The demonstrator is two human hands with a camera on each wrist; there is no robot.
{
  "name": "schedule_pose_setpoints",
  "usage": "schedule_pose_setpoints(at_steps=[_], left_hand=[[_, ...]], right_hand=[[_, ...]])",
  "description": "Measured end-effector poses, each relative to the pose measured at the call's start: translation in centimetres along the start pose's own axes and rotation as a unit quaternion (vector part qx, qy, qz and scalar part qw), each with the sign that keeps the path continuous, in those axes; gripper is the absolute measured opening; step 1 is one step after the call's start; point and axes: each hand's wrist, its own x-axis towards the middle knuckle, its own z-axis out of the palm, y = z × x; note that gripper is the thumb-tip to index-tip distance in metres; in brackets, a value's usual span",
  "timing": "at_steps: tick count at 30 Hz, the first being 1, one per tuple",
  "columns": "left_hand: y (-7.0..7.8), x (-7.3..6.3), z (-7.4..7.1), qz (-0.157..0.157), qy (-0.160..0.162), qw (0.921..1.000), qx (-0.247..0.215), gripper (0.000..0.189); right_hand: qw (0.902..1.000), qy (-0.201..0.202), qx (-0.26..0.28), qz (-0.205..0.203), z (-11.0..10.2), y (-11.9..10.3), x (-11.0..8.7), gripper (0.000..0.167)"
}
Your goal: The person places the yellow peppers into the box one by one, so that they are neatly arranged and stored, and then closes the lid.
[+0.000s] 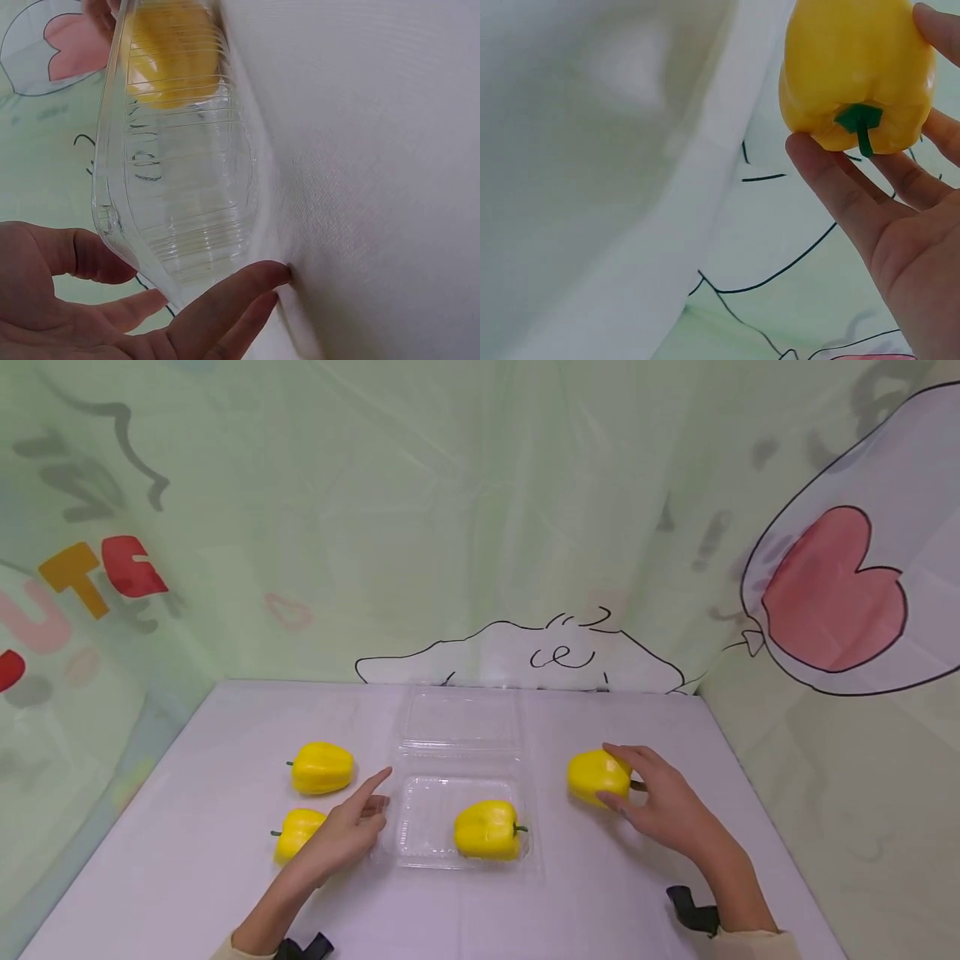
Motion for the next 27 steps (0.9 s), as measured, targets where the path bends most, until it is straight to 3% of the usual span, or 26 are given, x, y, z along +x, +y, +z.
schedule_pose_setpoints(at_steps=[27], left_hand=[[0.0, -0.2, 0.0, 0.007, 0.003, 1.0000, 0.004, 0.067]], right_hand=[[0.9996, 0.007, 0.009, -0.027, 0.1, -4.9, 0.8, 0.071]])
